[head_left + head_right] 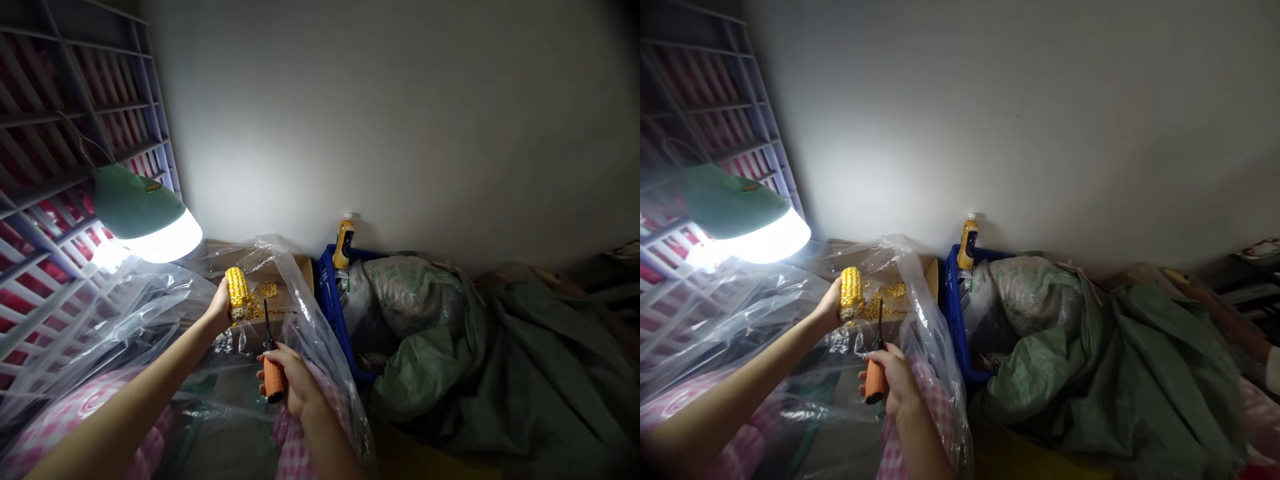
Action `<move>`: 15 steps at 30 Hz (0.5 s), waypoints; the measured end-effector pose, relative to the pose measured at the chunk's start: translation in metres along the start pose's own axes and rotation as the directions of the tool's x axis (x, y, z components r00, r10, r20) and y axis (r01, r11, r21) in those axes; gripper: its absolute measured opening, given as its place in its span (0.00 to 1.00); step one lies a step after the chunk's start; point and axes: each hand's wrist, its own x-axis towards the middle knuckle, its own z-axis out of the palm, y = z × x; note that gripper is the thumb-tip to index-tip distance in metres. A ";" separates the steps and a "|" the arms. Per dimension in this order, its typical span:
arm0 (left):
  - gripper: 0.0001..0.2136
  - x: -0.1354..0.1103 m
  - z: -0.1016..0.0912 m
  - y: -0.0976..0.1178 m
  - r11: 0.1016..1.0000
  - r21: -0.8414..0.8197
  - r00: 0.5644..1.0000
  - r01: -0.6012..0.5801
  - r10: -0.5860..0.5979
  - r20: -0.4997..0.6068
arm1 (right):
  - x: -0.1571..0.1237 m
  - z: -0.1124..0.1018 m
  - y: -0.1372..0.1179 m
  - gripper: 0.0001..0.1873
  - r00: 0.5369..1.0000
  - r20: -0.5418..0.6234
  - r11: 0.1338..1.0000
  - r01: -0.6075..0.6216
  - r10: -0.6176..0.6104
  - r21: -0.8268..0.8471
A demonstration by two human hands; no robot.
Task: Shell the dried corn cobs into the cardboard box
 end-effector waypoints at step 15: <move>0.11 -0.043 0.004 0.014 0.999 0.024 0.985 -0.048 0.043 0.167 | -0.045 -0.092 -0.091 0.17 0.746 -0.381 0.824 0.562 -0.546 -0.079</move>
